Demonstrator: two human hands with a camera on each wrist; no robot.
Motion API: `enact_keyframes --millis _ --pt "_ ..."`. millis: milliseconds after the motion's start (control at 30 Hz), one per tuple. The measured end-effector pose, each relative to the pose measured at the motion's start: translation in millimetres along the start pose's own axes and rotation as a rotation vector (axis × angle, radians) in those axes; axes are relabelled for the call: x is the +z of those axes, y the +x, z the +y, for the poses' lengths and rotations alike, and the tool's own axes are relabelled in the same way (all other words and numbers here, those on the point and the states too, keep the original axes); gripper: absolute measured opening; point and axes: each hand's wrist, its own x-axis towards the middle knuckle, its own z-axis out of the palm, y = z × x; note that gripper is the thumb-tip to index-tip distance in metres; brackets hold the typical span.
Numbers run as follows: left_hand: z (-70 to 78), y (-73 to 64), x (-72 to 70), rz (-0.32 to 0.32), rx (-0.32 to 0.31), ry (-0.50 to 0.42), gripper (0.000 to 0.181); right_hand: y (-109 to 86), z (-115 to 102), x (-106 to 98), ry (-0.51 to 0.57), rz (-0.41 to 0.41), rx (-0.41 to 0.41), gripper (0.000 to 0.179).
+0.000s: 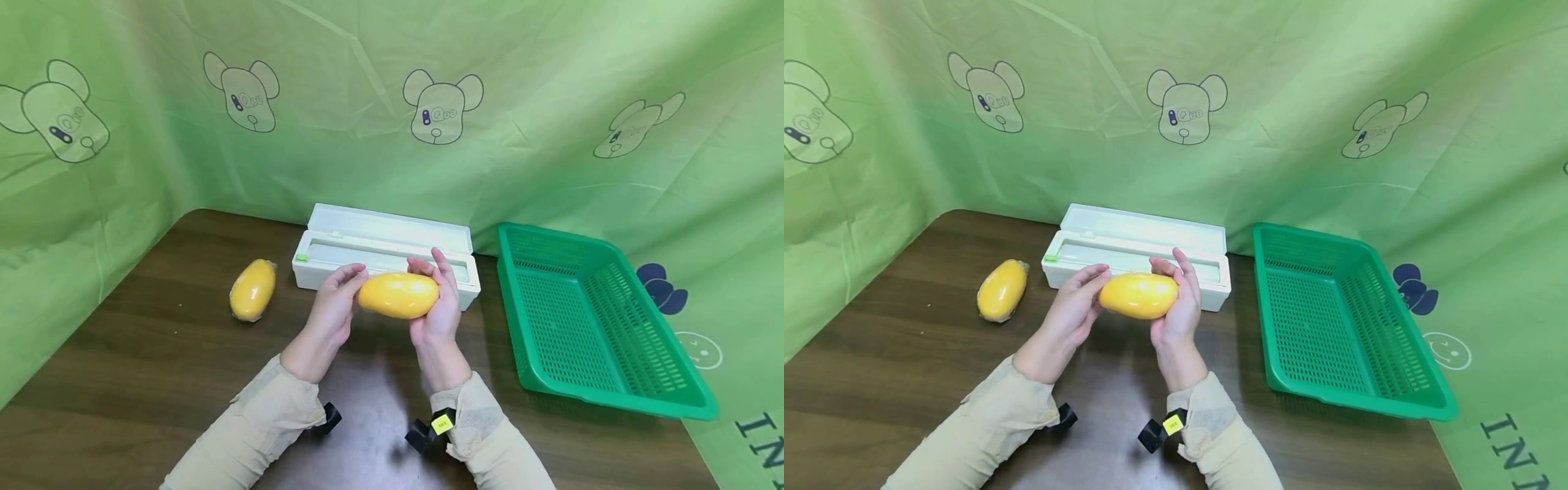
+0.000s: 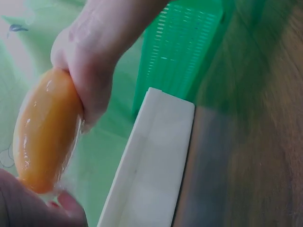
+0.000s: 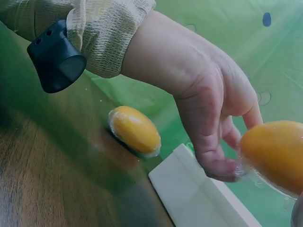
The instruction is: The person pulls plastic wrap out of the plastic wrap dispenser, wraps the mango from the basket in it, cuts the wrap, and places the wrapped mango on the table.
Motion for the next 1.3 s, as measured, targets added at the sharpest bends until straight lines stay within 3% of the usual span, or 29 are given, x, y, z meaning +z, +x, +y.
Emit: enact_keyframes --millis 133,367,433,533,633,733,1033,1300 --pt "0.9 0.3 2.3 -0.077 -0.066 -0.093 0.04 -0.7 1.9 1.8 0.01 0.009 0.011 0.033" --pt "-2.2 -0.7 6.6 -0.173 -0.11 -0.291 0.053 -1.5 7.5 4.2 -0.013 -0.028 0.04 0.034" --pt "0.1 -0.5 5.5 -0.198 -0.159 -0.277 0.057 -2.0 6.9 4.5 -0.032 -0.054 0.044 0.033" --pt "2.7 2.0 1.5 -0.251 -0.248 -0.188 0.062 -3.2 5.0 3.7 -0.058 -0.09 0.07 0.033" --pt "3.2 4.8 -3.3 -0.299 -0.315 -0.077 0.058 -4.7 3.5 1.9 -0.072 -0.114 0.112 0.036" --pt "2.7 6.7 -6.5 -0.339 -0.356 -0.028 0.051 -5.8 3.1 0.2 -0.059 -0.111 0.142 0.039" --pt "3.0 7.3 -6.0 -0.387 -0.384 -0.024 0.048 -6.8 2.6 -2.6 0.043 -0.067 0.198 0.036" --pt "1.6 7.6 -7.2 -0.411 -0.385 -0.099 0.049 -6.8 -1.0 -5.1 0.164 -0.114 0.285 0.035"
